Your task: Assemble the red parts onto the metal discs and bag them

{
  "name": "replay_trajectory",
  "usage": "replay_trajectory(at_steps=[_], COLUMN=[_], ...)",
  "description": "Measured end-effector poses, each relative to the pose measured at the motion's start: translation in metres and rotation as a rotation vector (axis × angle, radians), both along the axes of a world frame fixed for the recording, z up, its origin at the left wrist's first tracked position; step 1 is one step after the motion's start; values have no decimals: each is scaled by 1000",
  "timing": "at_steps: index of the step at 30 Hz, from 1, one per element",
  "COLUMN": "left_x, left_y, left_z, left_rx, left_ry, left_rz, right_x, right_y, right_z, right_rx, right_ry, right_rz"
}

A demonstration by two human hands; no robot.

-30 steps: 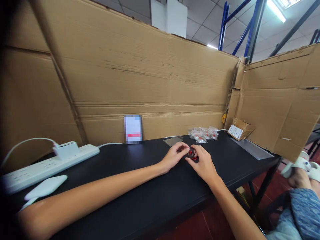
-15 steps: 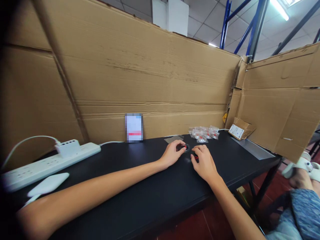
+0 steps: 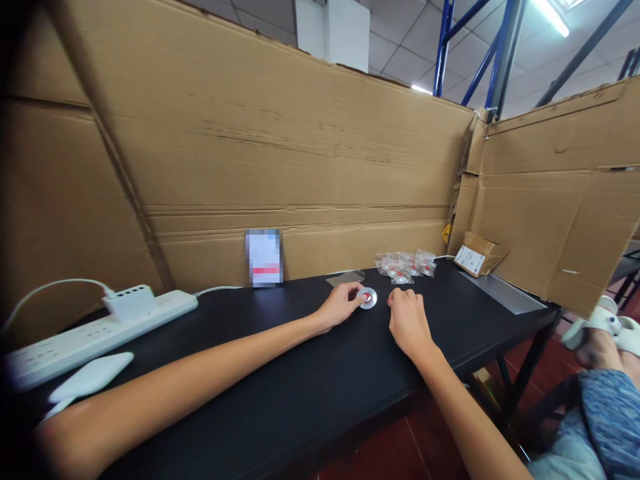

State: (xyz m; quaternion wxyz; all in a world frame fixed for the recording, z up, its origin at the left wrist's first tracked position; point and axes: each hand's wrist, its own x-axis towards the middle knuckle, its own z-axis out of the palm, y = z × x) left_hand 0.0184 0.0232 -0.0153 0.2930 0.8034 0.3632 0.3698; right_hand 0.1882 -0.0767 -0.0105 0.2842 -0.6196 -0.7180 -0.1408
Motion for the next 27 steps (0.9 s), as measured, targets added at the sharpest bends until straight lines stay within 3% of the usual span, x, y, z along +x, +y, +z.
replay_trajectory(at_steps=[5, 11, 20, 23, 27], left_x=[-1, -2, 0, 1, 0], left_y=[0, 0, 0, -6, -19], left_z=[-1, -4, -3, 1, 8], left_rx=[135, 313, 281, 310, 424], left_ry=[165, 320, 260, 250, 265], left_rz=[13, 107, 149, 136, 31], right_x=[2, 8, 17, 21, 28], right_y=[5, 10, 17, 19, 22], right_z=[-3, -9, -17, -18, -24], right_rx=[-93, -106, -73, -107, -123], right_ry=[-35, 61, 258, 377, 716], right_rz=[-89, 110, 169, 175, 265])
